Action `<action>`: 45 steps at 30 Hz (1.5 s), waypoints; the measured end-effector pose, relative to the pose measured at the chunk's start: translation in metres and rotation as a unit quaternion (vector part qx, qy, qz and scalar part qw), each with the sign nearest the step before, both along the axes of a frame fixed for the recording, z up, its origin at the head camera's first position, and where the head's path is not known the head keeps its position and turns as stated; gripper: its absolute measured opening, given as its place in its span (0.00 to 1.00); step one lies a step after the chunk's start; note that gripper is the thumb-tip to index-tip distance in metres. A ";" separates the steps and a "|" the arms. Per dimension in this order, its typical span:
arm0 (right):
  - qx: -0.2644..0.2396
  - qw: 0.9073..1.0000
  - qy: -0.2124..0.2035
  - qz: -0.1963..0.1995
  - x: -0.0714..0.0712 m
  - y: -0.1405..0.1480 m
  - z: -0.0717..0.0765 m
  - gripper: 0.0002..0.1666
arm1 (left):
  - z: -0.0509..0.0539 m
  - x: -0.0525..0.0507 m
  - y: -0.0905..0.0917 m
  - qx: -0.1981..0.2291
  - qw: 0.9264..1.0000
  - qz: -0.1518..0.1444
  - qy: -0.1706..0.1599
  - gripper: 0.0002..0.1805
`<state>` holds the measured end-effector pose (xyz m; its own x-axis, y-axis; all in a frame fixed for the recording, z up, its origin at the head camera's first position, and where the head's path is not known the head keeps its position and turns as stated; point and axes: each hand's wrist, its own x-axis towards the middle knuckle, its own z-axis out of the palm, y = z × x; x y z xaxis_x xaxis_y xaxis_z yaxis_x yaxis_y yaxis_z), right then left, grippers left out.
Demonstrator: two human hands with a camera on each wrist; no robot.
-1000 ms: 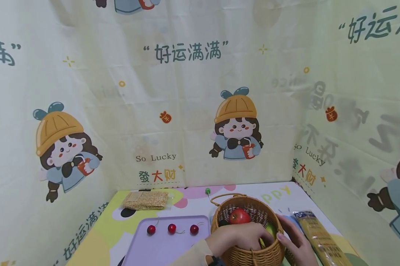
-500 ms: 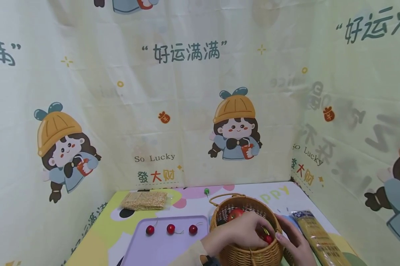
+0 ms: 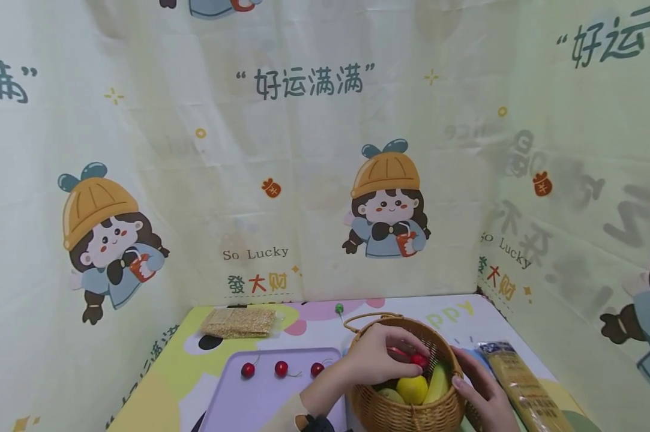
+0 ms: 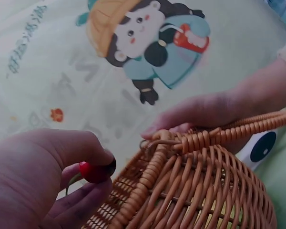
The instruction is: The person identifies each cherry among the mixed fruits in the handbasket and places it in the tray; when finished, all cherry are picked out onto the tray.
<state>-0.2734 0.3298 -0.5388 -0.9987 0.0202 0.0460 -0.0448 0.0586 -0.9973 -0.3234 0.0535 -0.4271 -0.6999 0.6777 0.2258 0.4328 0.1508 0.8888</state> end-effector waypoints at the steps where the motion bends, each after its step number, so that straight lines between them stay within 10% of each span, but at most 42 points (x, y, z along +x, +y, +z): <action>1: 0.001 1.000 0.002 -0.002 0.000 0.000 0.000 0.36 | 0.000 0.002 -0.003 0.009 1.000 0.002 -0.002 0.13; 14: 0.020 1.000 0.003 -0.007 -0.001 0.000 -0.001 0.39 | -0.011 0.021 -0.063 0.117 0.993 0.019 -0.006 0.15; 24: 0.029 0.999 0.019 -0.001 0.000 0.001 0.000 0.39 | -0.041 0.022 -0.118 0.127 0.988 0.086 -0.024 0.18; 38: 0.045 0.998 0.035 -0.012 0.000 -0.001 0.001 0.38 | -0.078 0.031 -0.199 0.076 0.973 0.203 -0.083 0.22; 45: 0.042 0.998 0.040 -0.011 0.001 -0.001 0.001 0.37 | -0.095 0.029 -0.224 0.011 0.971 0.238 -0.027 0.19</action>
